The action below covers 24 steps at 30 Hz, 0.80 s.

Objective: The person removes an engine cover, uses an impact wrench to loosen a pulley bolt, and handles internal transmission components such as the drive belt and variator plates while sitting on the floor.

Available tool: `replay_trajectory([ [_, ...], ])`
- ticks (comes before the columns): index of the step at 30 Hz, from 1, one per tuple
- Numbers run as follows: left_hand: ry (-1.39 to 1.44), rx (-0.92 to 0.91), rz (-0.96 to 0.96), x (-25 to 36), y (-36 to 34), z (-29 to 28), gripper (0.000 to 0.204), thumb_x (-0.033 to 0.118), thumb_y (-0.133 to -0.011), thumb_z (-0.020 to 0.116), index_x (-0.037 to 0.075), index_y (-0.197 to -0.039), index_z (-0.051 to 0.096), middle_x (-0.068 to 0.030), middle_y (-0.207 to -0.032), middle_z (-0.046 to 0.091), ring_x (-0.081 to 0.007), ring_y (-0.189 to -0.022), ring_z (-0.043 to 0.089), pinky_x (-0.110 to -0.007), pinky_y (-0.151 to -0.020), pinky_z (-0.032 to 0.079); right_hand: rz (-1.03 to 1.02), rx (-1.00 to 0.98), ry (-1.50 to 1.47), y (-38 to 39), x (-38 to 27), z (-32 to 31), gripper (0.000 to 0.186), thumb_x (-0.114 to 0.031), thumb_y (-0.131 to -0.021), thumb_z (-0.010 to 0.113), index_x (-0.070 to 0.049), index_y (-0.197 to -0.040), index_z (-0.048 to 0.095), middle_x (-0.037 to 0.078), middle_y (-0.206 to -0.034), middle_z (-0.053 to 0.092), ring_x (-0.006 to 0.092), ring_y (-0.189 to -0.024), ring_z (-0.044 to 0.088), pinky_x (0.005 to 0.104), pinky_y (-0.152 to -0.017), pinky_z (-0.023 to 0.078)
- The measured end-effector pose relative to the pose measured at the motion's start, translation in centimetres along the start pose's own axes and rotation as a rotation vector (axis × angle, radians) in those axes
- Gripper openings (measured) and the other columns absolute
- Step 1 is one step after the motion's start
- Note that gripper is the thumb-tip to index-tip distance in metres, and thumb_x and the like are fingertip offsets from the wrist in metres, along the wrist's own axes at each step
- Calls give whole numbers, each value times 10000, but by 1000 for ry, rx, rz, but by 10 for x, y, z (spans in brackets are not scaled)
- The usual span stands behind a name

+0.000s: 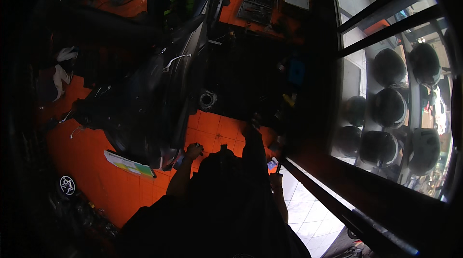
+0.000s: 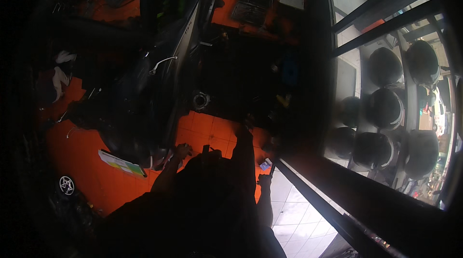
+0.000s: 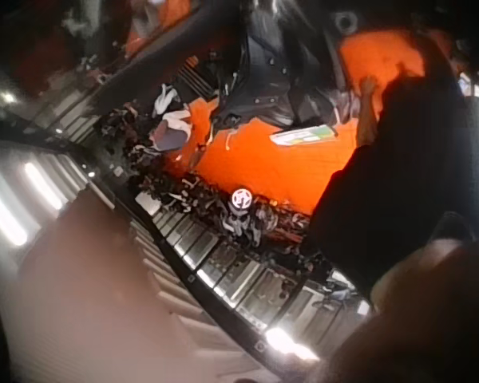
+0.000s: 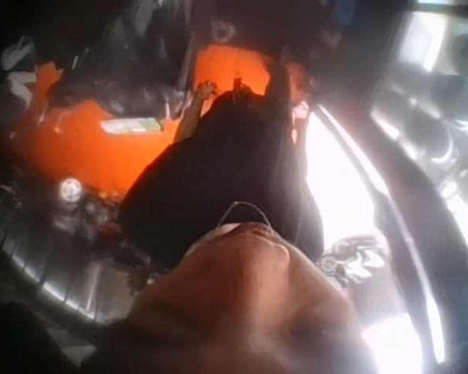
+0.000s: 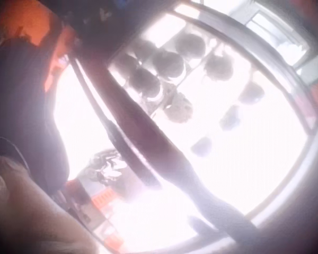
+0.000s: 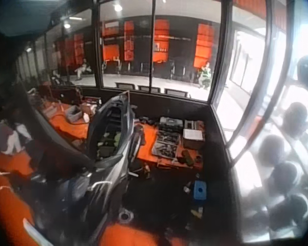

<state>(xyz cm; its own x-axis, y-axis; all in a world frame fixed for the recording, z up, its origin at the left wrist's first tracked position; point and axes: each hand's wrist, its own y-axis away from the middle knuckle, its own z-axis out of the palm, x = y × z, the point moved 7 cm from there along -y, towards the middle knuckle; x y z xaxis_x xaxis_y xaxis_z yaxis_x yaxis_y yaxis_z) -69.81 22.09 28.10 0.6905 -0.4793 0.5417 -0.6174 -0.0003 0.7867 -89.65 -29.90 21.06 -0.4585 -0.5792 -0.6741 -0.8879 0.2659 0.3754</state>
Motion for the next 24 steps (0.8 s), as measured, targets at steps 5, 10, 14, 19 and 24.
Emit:
replay_trajectory([
  [5,206,16,-196,117,-13,77,253,272,-980,586,38,-985,682,-109,-777,664,-207,-590,579,-415,-529,432,-12,51,92,-174,5,-169,353,-130,-835,678,18,-1147,603,111,-818,683,228,-690,687,384,-564,581],
  [10,95,362,8,223,-66,27,289,269,-947,626,14,-812,654,-126,-749,651,-278,-665,617,-471,-688,499,468,-208,-5,-385,-143,-206,458,-211,-826,654,-14,-1236,605,230,-1074,704,347,-973,708,429,-816,576],
  [14,-29,444,55,351,-182,30,304,304,-941,623,14,-867,674,-191,-836,687,-396,-838,662,-492,-750,517,6,7,266,-561,-200,-288,393,-143,-810,696,-39,-1183,633,88,-910,702,199,-776,697,327,-638,575],
  [19,-118,331,-65,463,-302,3,325,317,-923,637,-5,-915,674,-216,-911,699,-419,-903,668,-501,-785,534,75,-160,124,-699,-321,-265,381,-126,-852,683,-58,-1224,630,92,-873,689,151,-751,677,315,-668,556],
  [24,-29,435,148,564,-399,6,376,355,-921,639,-19,-917,679,-233,-849,690,-430,-855,672,-491,-750,540,-39,-371,206,-819,-395,-207,401,-101,-878,669,-24,-1263,586,93,-888,678,134,-745,659,306,-697,540],
])
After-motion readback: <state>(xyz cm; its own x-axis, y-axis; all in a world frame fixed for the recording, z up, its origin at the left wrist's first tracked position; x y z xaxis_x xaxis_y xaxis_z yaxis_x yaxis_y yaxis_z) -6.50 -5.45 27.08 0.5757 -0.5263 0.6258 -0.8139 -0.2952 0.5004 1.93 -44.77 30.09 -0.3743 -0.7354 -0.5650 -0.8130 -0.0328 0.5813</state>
